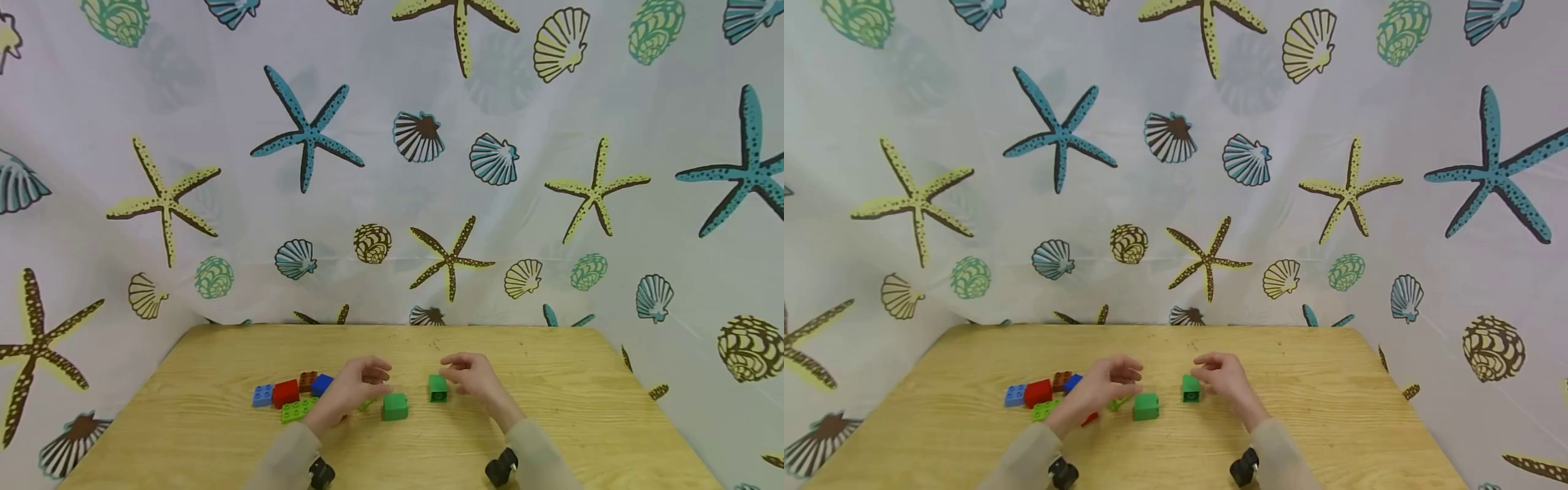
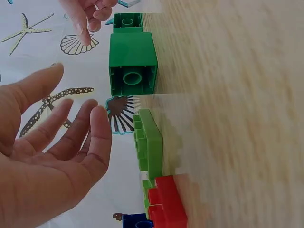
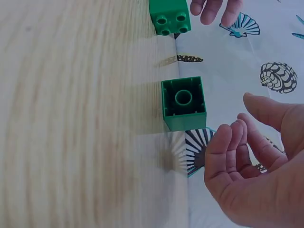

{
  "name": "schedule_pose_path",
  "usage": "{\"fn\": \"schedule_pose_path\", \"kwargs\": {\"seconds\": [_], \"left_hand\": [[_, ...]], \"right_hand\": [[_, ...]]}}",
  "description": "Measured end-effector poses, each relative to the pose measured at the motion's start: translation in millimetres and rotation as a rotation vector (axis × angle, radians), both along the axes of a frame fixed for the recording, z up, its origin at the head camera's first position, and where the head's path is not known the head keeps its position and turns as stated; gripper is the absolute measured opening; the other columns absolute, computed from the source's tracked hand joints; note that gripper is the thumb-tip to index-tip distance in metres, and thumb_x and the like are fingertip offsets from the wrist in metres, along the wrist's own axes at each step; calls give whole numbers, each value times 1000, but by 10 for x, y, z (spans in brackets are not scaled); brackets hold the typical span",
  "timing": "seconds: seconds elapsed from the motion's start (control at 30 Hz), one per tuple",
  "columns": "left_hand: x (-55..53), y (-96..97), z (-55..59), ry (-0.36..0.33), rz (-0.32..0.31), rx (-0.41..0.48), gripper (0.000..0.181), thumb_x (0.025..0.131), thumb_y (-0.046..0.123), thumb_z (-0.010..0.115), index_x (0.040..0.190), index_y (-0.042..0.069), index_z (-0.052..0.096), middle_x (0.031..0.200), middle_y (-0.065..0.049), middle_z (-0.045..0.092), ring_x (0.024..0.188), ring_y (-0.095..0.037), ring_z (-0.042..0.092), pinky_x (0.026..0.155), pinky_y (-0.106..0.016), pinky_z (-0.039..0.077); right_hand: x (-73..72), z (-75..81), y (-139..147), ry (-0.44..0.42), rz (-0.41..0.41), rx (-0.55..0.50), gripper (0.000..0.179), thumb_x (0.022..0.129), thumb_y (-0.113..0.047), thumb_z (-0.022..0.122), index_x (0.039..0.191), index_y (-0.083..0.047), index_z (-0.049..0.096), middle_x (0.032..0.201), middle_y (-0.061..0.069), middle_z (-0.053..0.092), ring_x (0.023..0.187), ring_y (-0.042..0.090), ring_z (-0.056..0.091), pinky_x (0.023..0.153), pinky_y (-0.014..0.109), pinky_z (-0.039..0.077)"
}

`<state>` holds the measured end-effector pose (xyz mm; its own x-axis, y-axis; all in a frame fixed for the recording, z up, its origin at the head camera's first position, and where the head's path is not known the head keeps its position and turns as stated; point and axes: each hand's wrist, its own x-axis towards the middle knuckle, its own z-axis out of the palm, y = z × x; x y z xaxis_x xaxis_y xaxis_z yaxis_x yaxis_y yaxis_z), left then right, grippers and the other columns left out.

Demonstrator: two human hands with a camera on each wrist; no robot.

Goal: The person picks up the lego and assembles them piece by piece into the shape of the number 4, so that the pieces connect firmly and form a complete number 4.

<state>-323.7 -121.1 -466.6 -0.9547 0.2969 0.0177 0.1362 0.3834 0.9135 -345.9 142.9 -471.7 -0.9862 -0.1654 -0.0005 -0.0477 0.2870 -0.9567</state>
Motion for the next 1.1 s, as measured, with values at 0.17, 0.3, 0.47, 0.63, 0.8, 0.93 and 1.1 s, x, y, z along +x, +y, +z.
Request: {"fn": "schedule_pose_path", "kwargs": {"seconds": [0.17, 0.3, 0.47, 0.63, 0.8, 0.93, 1.1], "left_hand": [[-48, -3, -29, -44, -60, -14, 39, 86, 11, 75, 122, 3, 62, 121, -16, 63, 105, -24, 60, 91, -42, 50], [-79, 8, -51, -54, -102, -41, 46, 81, 11, 80, 123, 2, 62, 120, -16, 63, 106, -26, 60, 91, -43, 50], [-88, 28, -73, -72, -131, -75, 47, 78, 7, 81, 121, 2, 63, 118, -13, 64, 105, -25, 59, 94, -46, 48], [-88, 47, -86, -69, -165, -116, 45, 78, 6, 81, 120, 4, 66, 114, -7, 66, 102, -22, 59, 92, -45, 48], [-94, 59, -83, -57, -207, -129, 43, 79, 3, 79, 119, 4, 66, 111, -5, 66, 97, -21, 59, 89, -42, 49], [-96, 67, -102, -69, -215, -127, 42, 79, 0, 78, 119, 4, 66, 112, -7, 65, 98, -22, 59, 88, -42, 50], [-95, 84, -113, -60, -198, -135, 43, 76, -2, 79, 117, 4, 67, 112, -7, 66, 100, -22, 60, 90, -44, 50]], "right_hand": [[-61, -15, 10, -65, 19, -8, 33, 92, -12, 67, 123, 1, 65, 93, 4, 56, 71, 15, 52, 68, 33, 52], [-121, -65, 3, -98, 67, -11, 39, 90, -10, 70, 126, 2, 62, 93, 3, 50, 58, 11, 42, 60, 28, 44], [-172, -120, -36, -113, 77, -2, 43, 88, -11, 73, 128, 1, 62, 101, 7, 53, 64, 11, 45, 63, 28, 50], [-183, -151, -79, -124, 86, 67, 45, 87, -16, 74, 128, -3, 62, 118, 15, 56, 79, 15, 52, 67, 31, 51], [-179, -154, -125, -114, 116, 124, 45, 86, -20, 76, 126, -4, 63, 117, 15, 58, 81, 18, 51, 65, 30, 47], [-166, -156, -155, -98, 143, 166, 44, 84, -22, 78, 123, -4, 65, 114, 13, 62, 81, 17, 52, 67, 29, 45], [-180, -170, -154, -110, 154, 171, 42, 84, -21, 77, 121, -5, 66, 108, 10, 64, 76, 15, 54, 65, 28, 45]]}}
